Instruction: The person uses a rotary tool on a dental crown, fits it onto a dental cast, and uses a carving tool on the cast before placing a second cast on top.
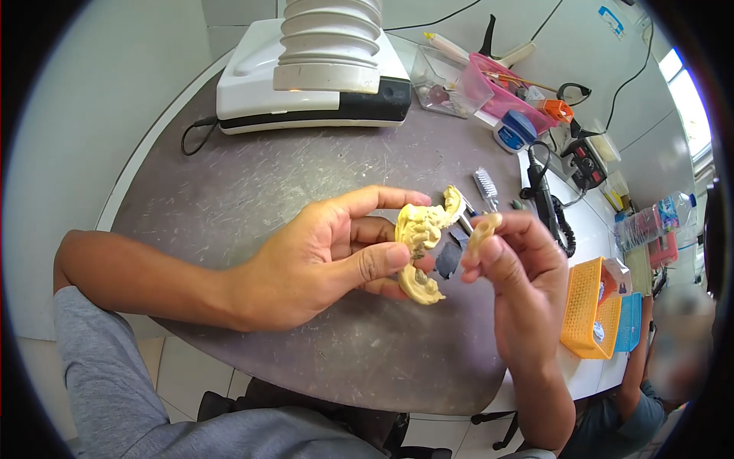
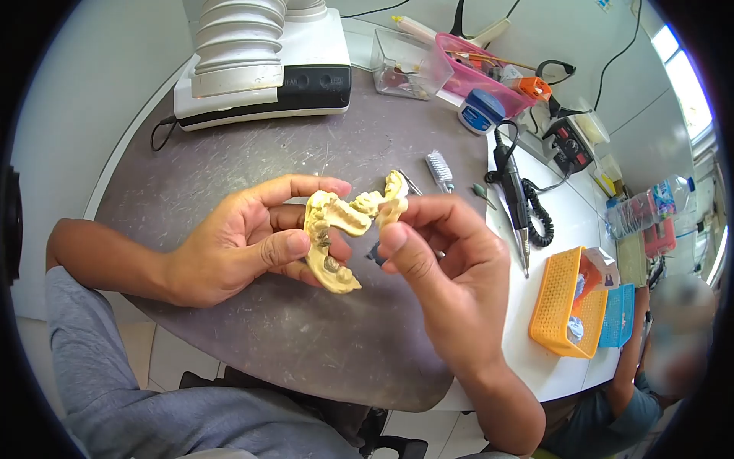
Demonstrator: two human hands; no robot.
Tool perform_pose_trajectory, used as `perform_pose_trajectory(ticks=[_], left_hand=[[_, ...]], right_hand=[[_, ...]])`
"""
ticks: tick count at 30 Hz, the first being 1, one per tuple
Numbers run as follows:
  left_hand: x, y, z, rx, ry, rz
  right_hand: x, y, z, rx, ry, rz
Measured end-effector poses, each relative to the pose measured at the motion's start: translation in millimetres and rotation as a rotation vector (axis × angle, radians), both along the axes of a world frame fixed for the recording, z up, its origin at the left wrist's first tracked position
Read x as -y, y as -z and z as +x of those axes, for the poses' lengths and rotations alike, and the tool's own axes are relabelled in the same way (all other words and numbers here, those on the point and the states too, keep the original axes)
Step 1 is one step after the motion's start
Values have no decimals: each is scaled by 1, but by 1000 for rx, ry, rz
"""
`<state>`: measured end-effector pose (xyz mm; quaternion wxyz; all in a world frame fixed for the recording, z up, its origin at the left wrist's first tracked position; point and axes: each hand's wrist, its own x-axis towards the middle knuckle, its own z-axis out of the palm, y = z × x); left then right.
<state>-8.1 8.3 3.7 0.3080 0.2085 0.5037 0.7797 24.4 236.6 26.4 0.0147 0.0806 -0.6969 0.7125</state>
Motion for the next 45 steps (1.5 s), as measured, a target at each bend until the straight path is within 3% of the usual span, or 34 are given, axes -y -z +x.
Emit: perform_pose_trajectory(ticks=[8,11,17,45], left_hand=[[3,0,1,95,30,26],[3,1,1,55,46,1],[5,1,2,43,49,-11],[6,-3,5,25,20,-86]], right_hand=[[4,6,6,207,-94,-27],[16,4,10,186,-9,1],[10,1,10,160,-110,66],[18,-6,16,167,-79,165]])
